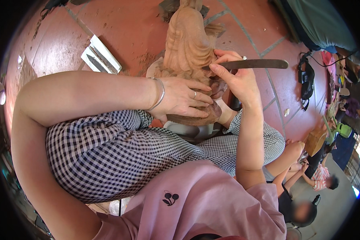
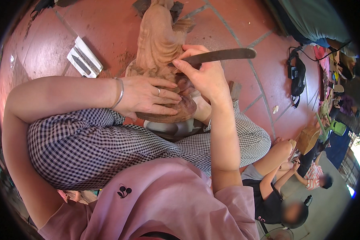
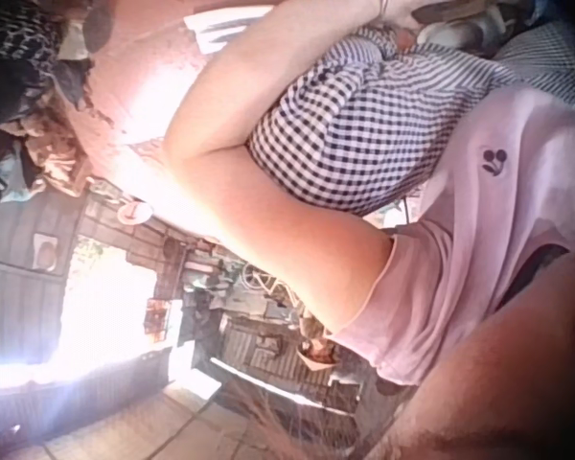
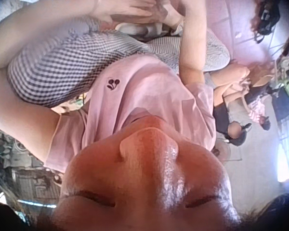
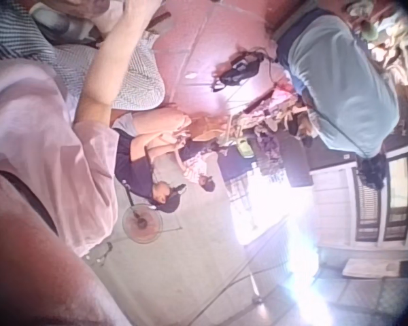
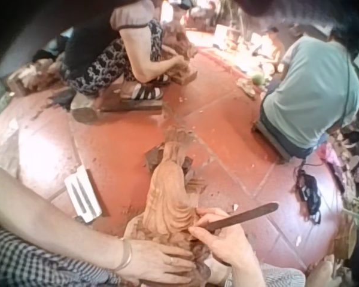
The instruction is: The person carves a wooden sculpture using a chisel while sitting on the floor. They hold the wood steady with one hand and carefully shape its surface with the other, occasionally rotating the piece to access different areas.
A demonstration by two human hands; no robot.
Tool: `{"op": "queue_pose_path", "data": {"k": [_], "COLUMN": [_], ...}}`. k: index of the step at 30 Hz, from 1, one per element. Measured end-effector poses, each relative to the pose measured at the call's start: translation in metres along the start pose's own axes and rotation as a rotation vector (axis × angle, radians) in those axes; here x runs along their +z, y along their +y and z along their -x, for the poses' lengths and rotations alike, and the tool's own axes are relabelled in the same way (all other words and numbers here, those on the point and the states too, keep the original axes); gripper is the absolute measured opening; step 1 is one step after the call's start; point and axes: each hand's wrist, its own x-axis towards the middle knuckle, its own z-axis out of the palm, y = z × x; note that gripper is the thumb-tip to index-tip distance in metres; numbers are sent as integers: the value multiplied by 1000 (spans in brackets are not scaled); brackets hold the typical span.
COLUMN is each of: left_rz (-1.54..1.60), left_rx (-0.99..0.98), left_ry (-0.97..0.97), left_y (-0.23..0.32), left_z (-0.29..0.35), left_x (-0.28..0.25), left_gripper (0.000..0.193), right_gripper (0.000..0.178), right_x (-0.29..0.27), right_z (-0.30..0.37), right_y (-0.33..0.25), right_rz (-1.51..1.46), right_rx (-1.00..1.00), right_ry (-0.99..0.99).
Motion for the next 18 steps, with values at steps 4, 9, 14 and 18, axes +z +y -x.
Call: {"op": "queue_pose_path", "data": {"k": [4, 9, 14, 18], "left_rz": [-51, -45, -59, -91], "left_rx": [13, 19, 15, 18], "left_ry": [34, 45, 31, 2], "left_y": [-2, -5, -3, -2], "left_z": [0, 0, 1, 0], "left_x": [6, 8, 7, 8], "left_gripper": [98, 99, 100, 101], "right_gripper": [17, 15, 14, 14], "right_x": [-15, -1, -13, -7], "right_z": [-6, 5, 0, 3], "right_y": [3, -3, 6, 8], "right_rz": [-308, 146, -315, -51], "right_rx": [261, -118, 227, -8], "right_ry": [-92, -31, -73, -71]}}
